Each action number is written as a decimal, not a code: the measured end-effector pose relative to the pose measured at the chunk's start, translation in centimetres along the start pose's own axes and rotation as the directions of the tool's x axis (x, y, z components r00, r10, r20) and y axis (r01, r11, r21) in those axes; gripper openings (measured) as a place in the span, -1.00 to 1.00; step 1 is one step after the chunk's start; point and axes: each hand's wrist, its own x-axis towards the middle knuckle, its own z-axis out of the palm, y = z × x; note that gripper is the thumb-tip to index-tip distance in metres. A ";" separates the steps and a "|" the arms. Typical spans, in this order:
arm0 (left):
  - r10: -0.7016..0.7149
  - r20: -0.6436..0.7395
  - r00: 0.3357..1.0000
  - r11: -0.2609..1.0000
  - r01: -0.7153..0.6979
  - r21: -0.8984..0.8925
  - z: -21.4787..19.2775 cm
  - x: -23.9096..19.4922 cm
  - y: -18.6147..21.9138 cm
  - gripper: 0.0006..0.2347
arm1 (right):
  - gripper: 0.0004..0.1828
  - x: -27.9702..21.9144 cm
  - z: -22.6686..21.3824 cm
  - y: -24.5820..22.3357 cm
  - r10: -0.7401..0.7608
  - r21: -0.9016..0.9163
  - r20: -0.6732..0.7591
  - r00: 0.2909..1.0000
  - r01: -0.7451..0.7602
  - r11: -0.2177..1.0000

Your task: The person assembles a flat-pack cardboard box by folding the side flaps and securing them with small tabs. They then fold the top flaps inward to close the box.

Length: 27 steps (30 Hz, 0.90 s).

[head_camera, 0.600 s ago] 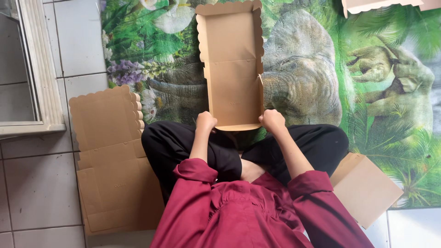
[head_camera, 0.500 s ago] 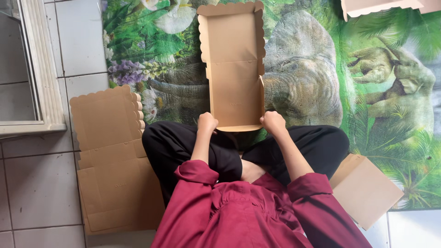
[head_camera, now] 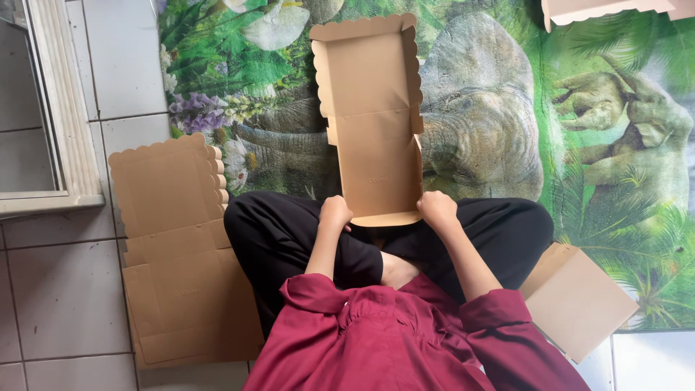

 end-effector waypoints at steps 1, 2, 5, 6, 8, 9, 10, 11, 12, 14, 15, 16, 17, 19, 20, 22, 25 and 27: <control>0.001 0.001 1.000 1.000 -0.001 -0.001 0.0 0.0 0.0 -0.84 | -0.63 0.2 0.3 -0.1 0.001 -0.001 0.000 1.000 -0.001 1.000; -0.004 -0.008 1.000 1.000 0.003 -0.011 -0.1 0.0 -0.1 -0.84 | -0.64 0.4 0.6 -0.1 -0.003 -0.030 0.004 1.000 0.003 1.000; -0.001 -0.013 1.000 1.000 0.002 0.011 1.1 1.8 -1.1 -0.85 | -0.54 -1.2 -2.4 -1.0 0.015 -0.037 0.062 0.998 -0.013 0.999; 0.000 -0.010 1.000 0.999 0.000 0.042 1.6 2.6 -1.7 -0.84 | -0.42 -2.1 -4.0 -1.6 0.032 -0.017 0.120 0.992 -0.030 0.999; 0.010 0.064 0.998 0.999 -0.012 0.035 -2.5 -1.3 0.2 -0.75 | -0.32 -5.2 -10.0 -3.0 0.027 0.027 0.159 0.987 -0.032 0.999; 0.022 0.142 0.990 0.999 -0.026 0.028 -4.5 -3.4 1.2 -0.64 | -0.19 -6.9 -13.0 -3.6 0.024 0.070 0.200 0.980 -0.038 0.997; 0.025 0.137 0.990 0.999 -0.029 0.029 -5.8 -3.8 1.8 -0.64 | -0.19 -5.7 -13.1 -3.0 0.022 0.072 0.195 0.981 -0.037 0.997; 0.031 0.069 0.997 0.995 -0.037 0.092 -7.0 -4.3 2.4 -0.57 | -0.25 -4.6 -13.0 -2.4 -0.031 0.166 0.062 0.998 0.020 0.986; 0.041 0.000 0.999 0.987 -0.041 0.155 -8.1 -4.8 3.0 -0.48 | -0.31 -3.5 -12.9 -1.7 -0.071 0.250 -0.076 0.995 0.088 0.964; 0.080 -0.136 0.987 0.986 -0.059 0.154 -8.9 -3.7 3.4 -0.51 | -0.44 0.1 -10.8 -1.2 -0.092 0.320 -0.181 0.979 0.147 0.936; 0.123 -0.275 0.954 0.984 -0.081 0.157 -9.4 -3.1 3.7 -0.54 | -0.55 2.1 -9.9 -1.0 -0.102 0.382 -0.290 0.952 0.213 0.900; 0.124 -0.275 0.954 0.984 -0.082 0.158 -9.7 -2.1 3.9 -0.54 | -0.55 3.6 -8.8 -0.9 -0.101 0.383 -0.291 0.951 0.212 0.899; 0.138 -0.382 0.914 0.990 -0.127 0.054 -10.1 -1.2 4.0 -0.64 | -0.51 5.1 -7.7 -0.8 -0.114 0.369 -0.357 0.927 0.252 0.895; 0.138 -0.489 0.861 0.982 -0.184 -0.046 -10.8 1.2 3.7 -0.72 | -0.45 6.6 -7.1 -1.4 -0.128 0.351 -0.424 0.897 0.293 0.889; 0.141 -0.557 0.819 0.966 -0.237 -0.103 -11.1 2.7 3.5 -0.74 | -0.51 6.7 -7.6 -1.9 -0.064 0.411 -0.522 0.851 0.317 0.855; 0.139 -0.622 0.770 0.943 -0.294 -0.153 -10.4 7.6 2.0 -0.73 | -0.56 8.0 -7.9 -2.1 0.010 0.467 -0.609 0.793 0.348 0.813; 0.118 -0.631 0.767 0.869 -0.386 -0.308 -9.2 15.3 -0.3 -0.73 | -0.61 12.9 -7.0 -1.8 0.068 0.473 -0.664 0.744 0.348 0.809; 0.102 -0.507 0.856 0.882 -0.313 -0.351 -8.7 17.0 -0.4 -0.70 | -0.57 17.0 -5.8 -1.2 0.136 0.590 -0.464 0.876 0.190 0.784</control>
